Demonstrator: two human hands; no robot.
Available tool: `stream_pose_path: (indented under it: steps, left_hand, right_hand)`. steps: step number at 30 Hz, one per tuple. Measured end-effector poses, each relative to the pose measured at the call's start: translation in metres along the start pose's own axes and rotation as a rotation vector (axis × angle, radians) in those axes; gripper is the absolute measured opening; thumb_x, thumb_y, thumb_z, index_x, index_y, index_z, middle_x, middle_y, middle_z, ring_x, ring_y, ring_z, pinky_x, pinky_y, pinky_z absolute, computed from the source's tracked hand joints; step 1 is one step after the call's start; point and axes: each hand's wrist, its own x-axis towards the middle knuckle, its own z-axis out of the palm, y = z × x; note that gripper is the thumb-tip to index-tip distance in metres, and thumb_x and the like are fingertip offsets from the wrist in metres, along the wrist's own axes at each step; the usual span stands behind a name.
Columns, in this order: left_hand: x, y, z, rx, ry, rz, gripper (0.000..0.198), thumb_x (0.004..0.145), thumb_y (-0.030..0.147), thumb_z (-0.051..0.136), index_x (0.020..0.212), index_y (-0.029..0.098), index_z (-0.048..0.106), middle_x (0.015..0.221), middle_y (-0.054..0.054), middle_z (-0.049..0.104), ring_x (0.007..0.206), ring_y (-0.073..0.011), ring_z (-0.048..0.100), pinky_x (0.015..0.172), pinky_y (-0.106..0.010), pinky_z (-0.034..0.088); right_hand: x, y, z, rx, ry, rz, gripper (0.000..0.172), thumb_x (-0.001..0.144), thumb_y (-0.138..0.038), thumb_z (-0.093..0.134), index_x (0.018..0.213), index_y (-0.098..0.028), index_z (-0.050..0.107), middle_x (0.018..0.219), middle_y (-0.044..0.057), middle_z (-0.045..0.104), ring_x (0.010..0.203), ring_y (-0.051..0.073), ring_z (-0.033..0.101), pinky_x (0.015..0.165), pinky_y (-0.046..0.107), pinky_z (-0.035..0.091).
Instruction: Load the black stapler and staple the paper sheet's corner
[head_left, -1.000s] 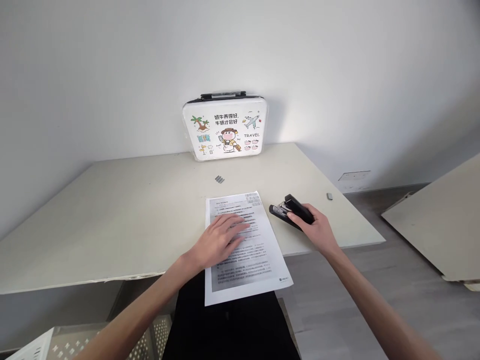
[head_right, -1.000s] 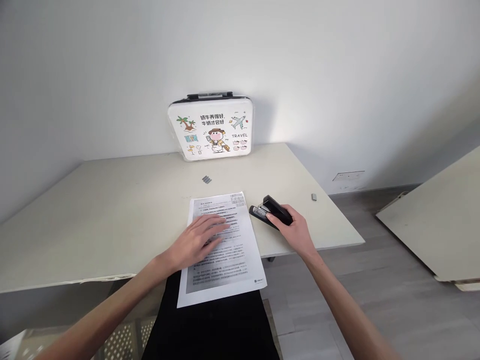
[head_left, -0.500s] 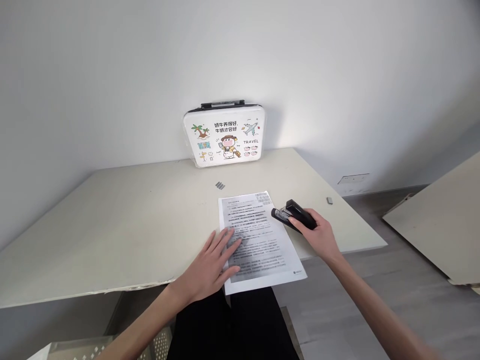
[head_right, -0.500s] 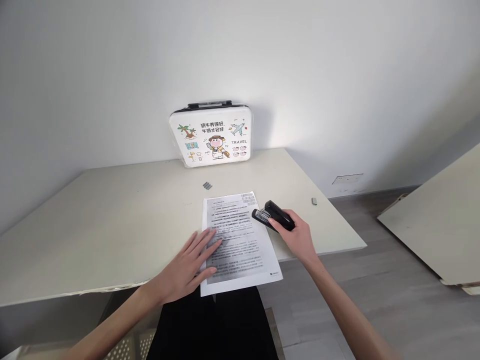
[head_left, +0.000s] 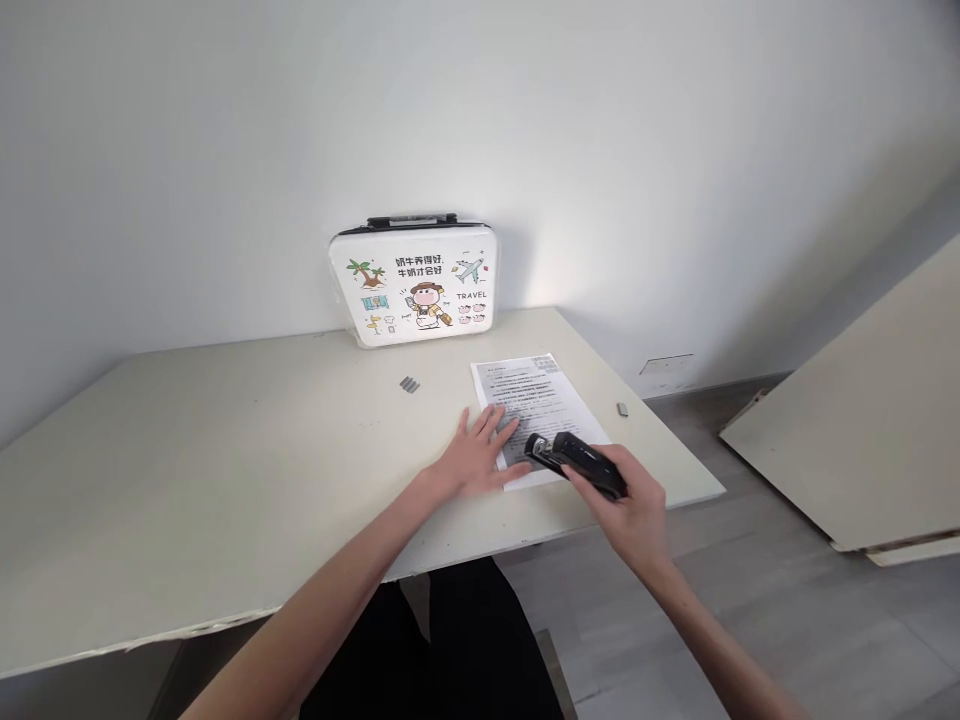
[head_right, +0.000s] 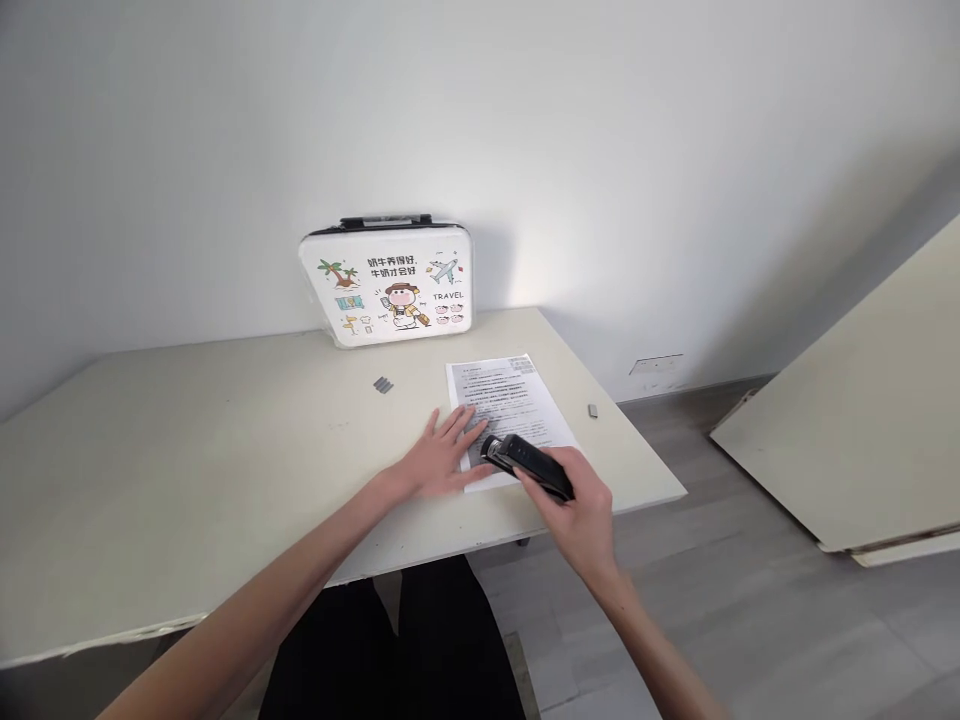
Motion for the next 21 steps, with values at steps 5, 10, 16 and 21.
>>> stream_pose_path:
  steps: [5,10,16,21]
  left_hand:
    - [0.02,-0.005,0.002,-0.006,0.091,0.026,0.075,0.106,0.061,0.039,0.169,0.025,0.023,0.176,-0.01,0.009,0.163,-0.0317,0.005,0.13,-0.059,0.002]
    - [-0.045,-0.026,-0.001,-0.097,0.173,-0.01,0.066,0.11,0.059,0.025,0.167,0.025,0.028,0.173,-0.005,0.023,0.162,-0.024,0.016,0.133,-0.047,0.01]
    - [-0.157,-0.05,-0.019,-0.367,0.335,-0.234,0.06,0.104,0.06,0.048,0.157,0.032,0.048,0.163,-0.001,0.048,0.15,-0.0275,0.045,0.127,-0.044,0.032]
    - [-0.21,-0.043,-0.026,-0.744,0.538,-0.461,0.049,0.096,0.057,0.063,0.139,0.033,0.067,0.149,-0.003,0.063,0.141,-0.0325,0.055,0.114,-0.042,0.048]
  right_hand:
    - [-0.012,-0.008,0.01,0.023,-0.071,0.028,0.017,0.095,-0.038,0.072,0.105,-0.024,0.067,0.096,0.004,0.072,0.088,0.022,0.068,0.08,0.033,0.054]
    - [-0.015,-0.019,0.022,0.11,-0.166,0.14,0.021,0.095,-0.041,0.071,0.107,-0.024,0.068,0.096,0.003,0.073,0.087,0.021,0.067,0.078,0.032,0.055]
    - [-0.016,-0.043,0.064,0.193,-0.421,0.184,0.023,0.09,-0.043,0.074,0.106,-0.025,0.07,0.101,0.003,0.076,0.093,0.024,0.071,0.081,0.034,0.056]
    - [-0.012,-0.064,0.122,0.247,-0.537,0.138,0.024,0.089,-0.043,0.074,0.107,-0.028,0.071,0.105,0.002,0.077,0.097,0.024,0.072,0.085,0.038,0.057]
